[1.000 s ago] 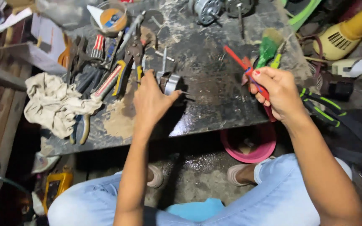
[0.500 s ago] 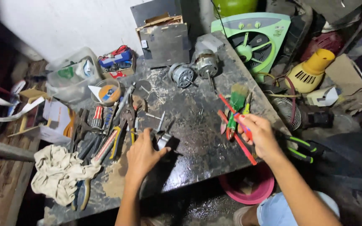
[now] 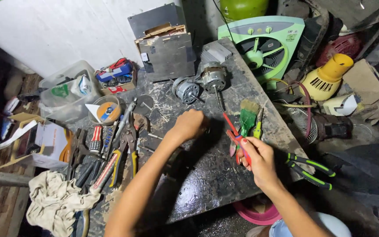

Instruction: A person uses a screwdriver to pry and adjust the casing of a small electric motor on a workbench.

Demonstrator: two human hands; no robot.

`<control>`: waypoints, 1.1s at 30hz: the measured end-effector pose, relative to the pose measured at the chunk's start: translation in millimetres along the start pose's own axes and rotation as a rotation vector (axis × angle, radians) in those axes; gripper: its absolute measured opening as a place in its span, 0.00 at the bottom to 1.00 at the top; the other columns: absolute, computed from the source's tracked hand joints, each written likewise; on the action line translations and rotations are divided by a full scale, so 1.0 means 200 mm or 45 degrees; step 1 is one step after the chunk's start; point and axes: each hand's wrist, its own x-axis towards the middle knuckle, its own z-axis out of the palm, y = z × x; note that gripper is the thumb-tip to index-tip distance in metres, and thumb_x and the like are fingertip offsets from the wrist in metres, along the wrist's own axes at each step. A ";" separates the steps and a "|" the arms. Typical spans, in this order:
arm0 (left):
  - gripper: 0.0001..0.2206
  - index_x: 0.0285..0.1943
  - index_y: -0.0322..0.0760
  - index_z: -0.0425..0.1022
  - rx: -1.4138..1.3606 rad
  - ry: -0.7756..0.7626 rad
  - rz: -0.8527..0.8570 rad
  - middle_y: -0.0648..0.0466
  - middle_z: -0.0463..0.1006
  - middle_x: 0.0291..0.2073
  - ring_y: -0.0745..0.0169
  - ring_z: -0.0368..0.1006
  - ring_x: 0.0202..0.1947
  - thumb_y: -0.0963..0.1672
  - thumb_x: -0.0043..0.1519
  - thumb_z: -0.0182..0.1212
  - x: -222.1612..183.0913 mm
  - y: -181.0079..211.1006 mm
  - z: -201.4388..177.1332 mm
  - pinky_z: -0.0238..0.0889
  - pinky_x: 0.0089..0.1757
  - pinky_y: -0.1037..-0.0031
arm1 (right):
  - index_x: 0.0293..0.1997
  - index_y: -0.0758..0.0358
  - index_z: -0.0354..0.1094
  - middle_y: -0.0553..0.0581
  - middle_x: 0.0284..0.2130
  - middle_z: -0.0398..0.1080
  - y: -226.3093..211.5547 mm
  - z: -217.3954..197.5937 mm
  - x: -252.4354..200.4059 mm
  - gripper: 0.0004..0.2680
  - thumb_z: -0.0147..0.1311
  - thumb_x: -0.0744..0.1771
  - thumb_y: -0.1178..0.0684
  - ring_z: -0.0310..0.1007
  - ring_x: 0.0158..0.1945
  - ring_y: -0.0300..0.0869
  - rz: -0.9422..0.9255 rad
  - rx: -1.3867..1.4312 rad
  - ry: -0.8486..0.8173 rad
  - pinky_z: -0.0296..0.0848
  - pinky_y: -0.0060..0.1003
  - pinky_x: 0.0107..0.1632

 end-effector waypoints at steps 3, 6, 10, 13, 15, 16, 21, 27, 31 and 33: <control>0.17 0.46 0.33 0.81 -0.047 -0.121 -0.041 0.38 0.81 0.41 0.31 0.79 0.45 0.45 0.50 0.71 0.12 0.04 -0.03 0.73 0.44 0.46 | 0.47 0.75 0.72 0.64 0.20 0.66 0.03 -0.02 0.04 0.10 0.53 0.70 0.54 0.61 0.13 0.37 -0.046 -0.003 0.031 0.57 0.26 0.11; 0.21 0.49 0.36 0.80 -0.013 -0.167 -0.094 0.41 0.82 0.41 0.33 0.79 0.46 0.48 0.49 0.71 0.28 0.02 0.08 0.73 0.44 0.48 | 0.47 0.75 0.72 0.65 0.20 0.66 0.04 -0.02 0.05 0.10 0.53 0.69 0.54 0.61 0.13 0.37 -0.047 -0.004 0.042 0.57 0.26 0.11; 0.22 0.54 0.27 0.78 -0.030 -0.297 -0.075 0.35 0.80 0.49 0.28 0.75 0.53 0.46 0.53 0.69 0.23 0.13 -0.02 0.70 0.51 0.45 | 0.44 0.75 0.73 0.65 0.19 0.65 0.03 0.00 0.04 0.08 0.51 0.69 0.57 0.60 0.11 0.37 -0.056 0.017 0.020 0.57 0.26 0.11; 0.22 0.55 0.26 0.77 -0.009 -0.358 -0.107 0.36 0.79 0.50 0.29 0.75 0.53 0.44 0.52 0.69 0.24 0.16 0.01 0.69 0.52 0.47 | 0.43 0.75 0.73 0.64 0.19 0.65 0.02 0.02 0.05 0.09 0.51 0.69 0.56 0.60 0.12 0.36 -0.059 -0.018 0.012 0.57 0.26 0.11; 0.21 0.54 0.29 0.78 0.020 -0.361 -0.090 0.39 0.81 0.49 0.32 0.76 0.52 0.44 0.52 0.68 0.25 0.15 0.06 0.71 0.50 0.49 | 0.42 0.74 0.74 0.64 0.18 0.65 0.04 0.02 0.06 0.08 0.51 0.69 0.58 0.61 0.12 0.37 -0.089 -0.032 0.001 0.58 0.27 0.11; 0.21 0.54 0.29 0.78 0.018 -0.364 -0.089 0.39 0.81 0.49 0.32 0.76 0.52 0.44 0.52 0.68 0.24 0.16 0.06 0.71 0.50 0.49 | 0.42 0.74 0.74 0.64 0.18 0.65 0.05 0.02 0.06 0.08 0.51 0.69 0.58 0.61 0.12 0.37 -0.086 -0.035 0.003 0.58 0.27 0.11; 0.18 0.52 0.26 0.79 -0.028 -0.383 -0.113 0.37 0.81 0.47 0.30 0.76 0.53 0.41 0.53 0.67 0.17 0.22 -0.01 0.71 0.50 0.51 | 0.43 0.74 0.74 0.64 0.18 0.66 0.05 0.03 0.06 0.08 0.51 0.69 0.57 0.62 0.12 0.37 -0.085 -0.079 -0.007 0.58 0.26 0.11; 0.18 0.52 0.27 0.79 -0.089 -0.314 -0.157 0.37 0.81 0.48 0.30 0.76 0.53 0.43 0.54 0.67 0.12 0.22 -0.05 0.71 0.50 0.49 | 0.44 0.73 0.74 0.63 0.19 0.67 0.07 0.05 0.07 0.08 0.51 0.69 0.57 0.63 0.13 0.37 -0.104 -0.092 -0.016 0.57 0.26 0.11; 0.19 0.53 0.24 0.78 -0.228 -0.193 -0.208 0.33 0.80 0.49 0.27 0.74 0.54 0.43 0.56 0.67 0.03 0.09 -0.14 0.70 0.52 0.46 | 0.46 0.71 0.73 0.61 0.20 0.67 0.09 0.05 0.06 0.08 0.51 0.70 0.55 0.63 0.14 0.36 -0.132 -0.111 -0.048 0.57 0.25 0.12; 0.19 0.43 0.24 0.81 -0.528 -0.004 -0.246 0.32 0.81 0.41 0.24 0.76 0.49 0.47 0.51 0.71 -0.08 0.05 -0.17 0.70 0.47 0.44 | 0.43 0.70 0.73 0.59 0.19 0.66 0.11 0.05 0.05 0.07 0.56 0.68 0.55 0.64 0.16 0.35 -0.219 -0.156 -0.134 0.60 0.25 0.14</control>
